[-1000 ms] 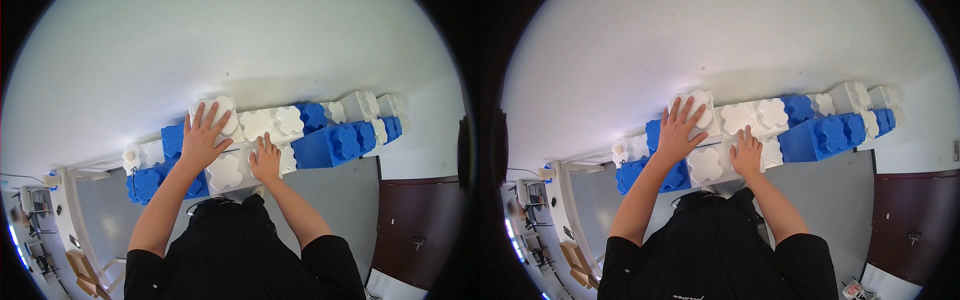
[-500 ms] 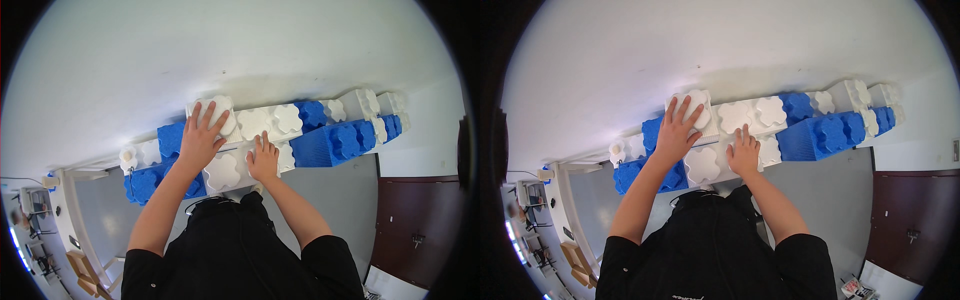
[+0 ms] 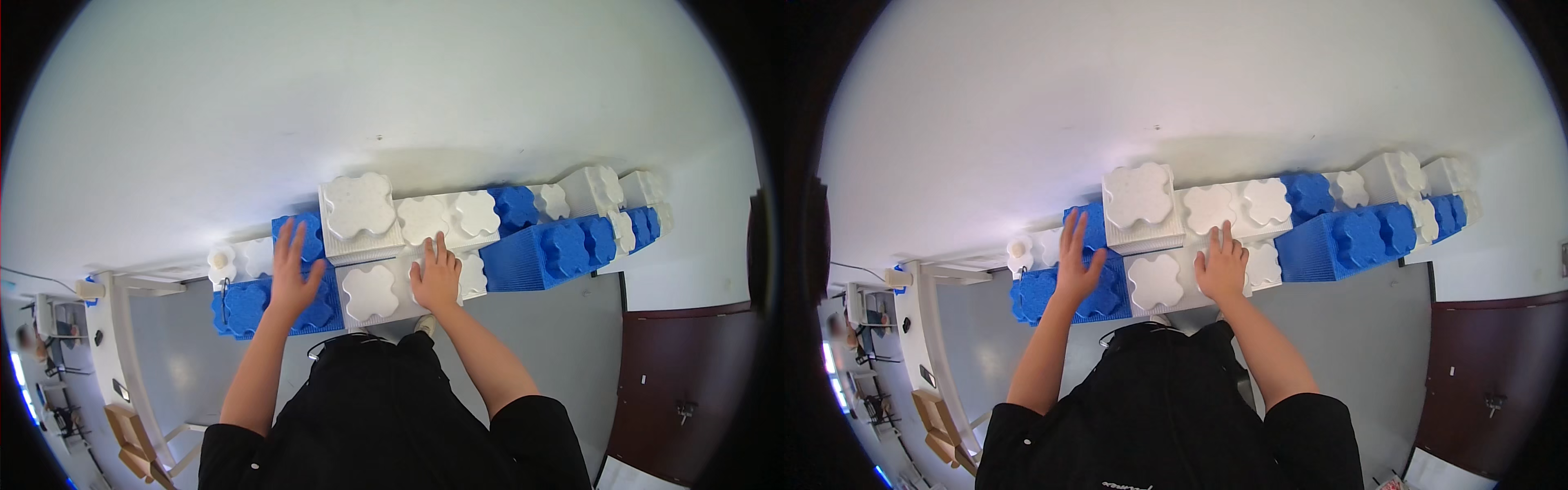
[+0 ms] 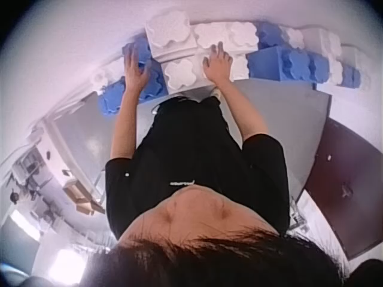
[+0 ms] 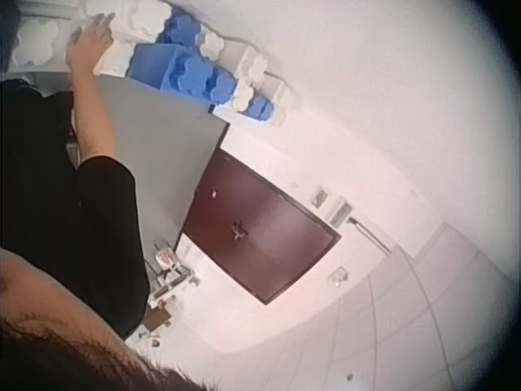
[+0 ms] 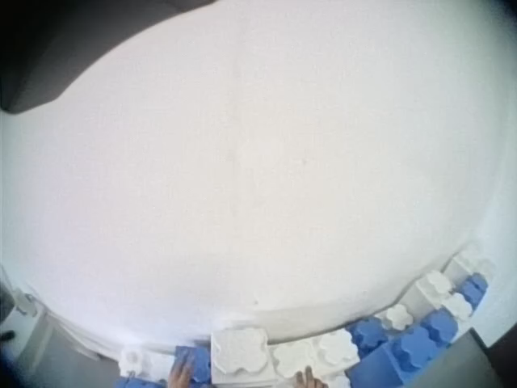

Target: Stack large plastic blocks to form a row against a wall.

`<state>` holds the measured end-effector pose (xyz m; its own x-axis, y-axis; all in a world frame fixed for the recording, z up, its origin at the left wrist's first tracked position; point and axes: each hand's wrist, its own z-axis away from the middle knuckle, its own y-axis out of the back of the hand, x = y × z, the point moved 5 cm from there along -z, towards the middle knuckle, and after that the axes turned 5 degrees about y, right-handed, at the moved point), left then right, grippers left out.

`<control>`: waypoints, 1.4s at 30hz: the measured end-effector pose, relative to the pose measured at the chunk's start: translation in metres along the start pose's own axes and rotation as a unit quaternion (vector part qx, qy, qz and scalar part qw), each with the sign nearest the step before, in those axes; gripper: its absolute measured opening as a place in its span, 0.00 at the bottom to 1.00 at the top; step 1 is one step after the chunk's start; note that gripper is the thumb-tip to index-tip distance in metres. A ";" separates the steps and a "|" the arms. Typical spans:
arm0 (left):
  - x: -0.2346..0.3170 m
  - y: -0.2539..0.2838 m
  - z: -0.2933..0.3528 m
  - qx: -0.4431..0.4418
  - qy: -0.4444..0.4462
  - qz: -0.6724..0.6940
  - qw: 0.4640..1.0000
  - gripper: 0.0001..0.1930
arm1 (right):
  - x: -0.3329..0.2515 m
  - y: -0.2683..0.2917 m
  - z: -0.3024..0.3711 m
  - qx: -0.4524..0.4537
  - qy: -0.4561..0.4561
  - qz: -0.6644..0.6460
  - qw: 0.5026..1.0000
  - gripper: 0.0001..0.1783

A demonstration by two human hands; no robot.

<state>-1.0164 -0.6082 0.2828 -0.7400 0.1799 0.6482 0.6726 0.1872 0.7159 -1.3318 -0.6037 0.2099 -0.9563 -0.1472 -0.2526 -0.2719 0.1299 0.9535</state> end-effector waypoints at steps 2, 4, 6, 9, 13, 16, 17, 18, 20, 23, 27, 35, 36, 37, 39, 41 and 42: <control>-0.051 0.014 0.029 0.025 0.075 -0.064 0.995 0.33 | 0.001 0.000 0.001 0.006 0.006 0.002 1.000 0.40; -0.101 0.028 0.058 0.045 0.108 -0.115 0.986 0.31 | 0.000 0.000 0.001 0.005 0.002 0.006 1.000 0.40; -0.135 0.042 0.079 0.058 0.187 -0.274 0.942 0.27 | 0.000 -0.001 0.000 0.003 0.003 0.006 1.000 0.40; -0.138 0.045 0.083 0.018 0.240 -0.268 0.933 0.22 | 0.000 -0.001 -0.001 -0.003 0.003 0.007 1.000 0.40; -0.120 0.047 0.074 0.057 0.227 -0.270 0.934 0.16 | 0.001 0.001 0.000 0.002 0.005 0.005 1.000 0.39; -0.122 0.049 0.075 0.045 0.239 -0.257 0.935 0.16 | 0.001 0.001 0.000 0.005 0.012 0.012 1.000 0.39; -0.120 0.050 0.075 0.056 0.235 -0.254 0.937 0.16 | 0.001 0.001 0.000 0.002 0.015 0.011 1.000 0.39; -0.119 0.050 0.075 0.056 0.238 -0.254 0.936 0.16 | 0.001 0.001 0.000 0.006 0.016 0.008 1.000 0.39; -0.117 0.050 0.075 0.054 0.236 -0.253 0.937 0.16 | 0.001 0.001 0.001 0.008 0.017 0.008 1.000 0.39; -0.118 0.051 0.076 0.055 0.244 -0.250 0.935 0.15 | 0.001 0.002 0.002 0.019 0.015 -0.007 1.000 0.39; -0.117 0.051 0.076 0.059 0.239 -0.249 0.937 0.15 | 0.001 0.002 0.001 0.010 0.013 -0.016 1.000 0.32; -0.119 0.049 0.076 0.066 0.228 -0.256 0.937 0.15 | 0.001 0.002 0.001 0.000 0.006 -0.002 1.000 0.24; -0.119 0.049 0.076 0.066 0.227 -0.255 0.938 0.15 | 0.003 -0.001 0.001 -0.004 0.006 0.004 1.000 0.24; -0.119 0.049 0.077 0.068 0.227 -0.256 0.937 0.15 | 0.003 -0.001 0.001 -0.007 0.005 0.011 1.000 0.23; -0.120 0.049 0.076 0.069 0.226 -0.255 0.938 0.15 | 0.002 -0.001 0.001 0.001 0.003 0.005 1.000 0.23; -0.121 0.050 0.077 0.071 0.230 -0.260 0.935 0.16 | 0.000 0.000 0.000 0.008 0.003 -0.002 1.000 0.23; -0.122 0.050 0.078 0.071 0.230 -0.258 0.936 0.16 | -0.001 0.000 -0.001 -0.003 0.001 0.000 1.000 0.23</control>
<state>-0.8920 -0.5453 0.2197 -0.8693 -0.3982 0.2930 0.1961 0.2663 0.9437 -1.3313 -0.6042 0.2104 -0.9561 -0.1495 -0.2520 -0.2709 0.1236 0.9546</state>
